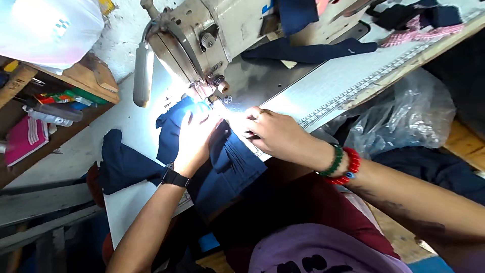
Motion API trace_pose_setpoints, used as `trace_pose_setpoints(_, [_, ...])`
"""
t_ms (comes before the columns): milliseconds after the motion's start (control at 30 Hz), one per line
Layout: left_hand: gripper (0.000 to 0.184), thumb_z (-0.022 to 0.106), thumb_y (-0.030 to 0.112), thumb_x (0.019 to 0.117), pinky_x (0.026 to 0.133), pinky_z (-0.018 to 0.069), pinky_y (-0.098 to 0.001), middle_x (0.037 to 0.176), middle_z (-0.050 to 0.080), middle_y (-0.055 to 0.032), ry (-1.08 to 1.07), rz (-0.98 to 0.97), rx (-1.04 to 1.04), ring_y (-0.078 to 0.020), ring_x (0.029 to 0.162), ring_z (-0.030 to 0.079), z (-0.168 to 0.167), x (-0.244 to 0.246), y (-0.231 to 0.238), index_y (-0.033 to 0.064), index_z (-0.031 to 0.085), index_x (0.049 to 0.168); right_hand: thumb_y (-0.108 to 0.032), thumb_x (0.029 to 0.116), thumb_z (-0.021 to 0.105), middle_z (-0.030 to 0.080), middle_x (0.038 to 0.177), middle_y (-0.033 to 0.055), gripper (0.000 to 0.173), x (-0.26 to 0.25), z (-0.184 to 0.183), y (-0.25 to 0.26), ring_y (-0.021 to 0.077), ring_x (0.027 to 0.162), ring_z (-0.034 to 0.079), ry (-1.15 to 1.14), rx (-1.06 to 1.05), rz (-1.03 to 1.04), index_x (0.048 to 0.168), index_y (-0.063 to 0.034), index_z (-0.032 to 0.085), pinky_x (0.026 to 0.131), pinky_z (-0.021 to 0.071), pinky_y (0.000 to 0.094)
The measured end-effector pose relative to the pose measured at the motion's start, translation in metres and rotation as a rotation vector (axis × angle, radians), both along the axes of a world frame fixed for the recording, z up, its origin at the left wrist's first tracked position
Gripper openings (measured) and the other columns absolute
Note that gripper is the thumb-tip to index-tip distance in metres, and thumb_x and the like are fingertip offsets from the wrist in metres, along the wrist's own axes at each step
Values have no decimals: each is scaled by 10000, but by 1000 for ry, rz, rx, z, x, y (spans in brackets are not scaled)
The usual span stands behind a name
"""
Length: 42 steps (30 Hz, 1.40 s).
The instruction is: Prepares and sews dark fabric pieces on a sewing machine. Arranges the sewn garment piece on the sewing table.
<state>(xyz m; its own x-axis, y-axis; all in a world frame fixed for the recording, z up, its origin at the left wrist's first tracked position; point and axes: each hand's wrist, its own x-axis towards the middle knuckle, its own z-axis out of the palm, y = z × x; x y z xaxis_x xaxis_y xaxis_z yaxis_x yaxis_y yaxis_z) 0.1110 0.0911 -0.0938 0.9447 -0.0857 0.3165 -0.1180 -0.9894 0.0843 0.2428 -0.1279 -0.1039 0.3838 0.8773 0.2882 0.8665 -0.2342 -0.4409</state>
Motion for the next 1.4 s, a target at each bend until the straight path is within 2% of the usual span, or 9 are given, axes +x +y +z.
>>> trace_pose_setpoints(167, [333,575,3,918,1162,336,-606,1270,716,-93,-195,-85,2,-285,1232,643,-1,-35,-22,127,776,1152,-260,965,599,648,1012,27,372,-28,-8,-63,126,726,624,193,146,47,1317,-187,692,592,547,332])
trace_pose_setpoints(300, [185,685,162,946,1165,378,-538,1209,736,-99,-291,-78,-7,-259,1220,651,-3,-59,-47,116,777,1100,-301,978,610,658,1089,38,377,-42,-26,-76,127,759,625,214,205,36,1329,-175,670,622,549,330])
trace_pose_setpoints(533, [85,719,107,936,1064,503,-453,995,735,-69,-381,49,-167,-209,1043,692,-11,-70,-87,69,764,997,-176,906,642,655,1126,92,356,-50,-40,-67,196,804,659,110,304,23,1256,-139,699,600,546,359])
trace_pose_setpoints(633, [96,724,111,937,1068,496,-461,1036,738,-68,-393,70,-211,-222,1086,679,-15,-65,-101,88,783,1009,-140,907,631,659,1077,101,323,-50,-44,-63,231,798,665,21,316,28,1209,-180,736,573,533,379])
trace_pose_setpoints(767, [135,648,115,988,1135,455,-513,1201,739,-99,-303,120,-319,-278,1259,636,-23,-59,-115,69,770,1020,-136,941,630,699,1127,116,167,-56,-50,-61,290,930,691,-30,356,89,1036,-145,767,673,573,422])
trace_pose_setpoints(867, [159,603,110,1013,1176,404,-533,1240,731,-94,-193,120,-360,-269,1312,604,-25,-63,-109,44,748,1027,-115,954,611,714,1194,83,185,-60,-52,-58,272,890,678,-28,356,147,1056,-132,764,641,550,389])
trace_pose_setpoints(1200, [159,591,86,1022,1147,464,-480,1190,742,-91,-106,47,-572,-234,1263,641,-7,-70,-76,14,700,1114,-101,955,569,698,1324,32,193,-60,-39,-53,284,858,681,-79,230,230,1031,-110,746,571,513,385])
trace_pose_setpoints(1300, [148,605,95,1022,1134,472,-499,1168,749,-103,-274,116,-602,-248,1236,659,-3,-63,-94,13,696,1104,-123,934,579,725,1236,94,156,-62,-34,-51,307,852,710,-68,226,209,978,-108,728,586,543,413])
trace_pose_setpoints(1400, [164,592,72,1025,1081,532,-447,1211,727,-132,-287,128,-653,-248,1230,663,-9,-59,-97,-12,659,1149,-159,957,571,719,1186,101,218,-61,-30,-50,283,893,706,-66,211,201,1097,-97,725,643,571,401])
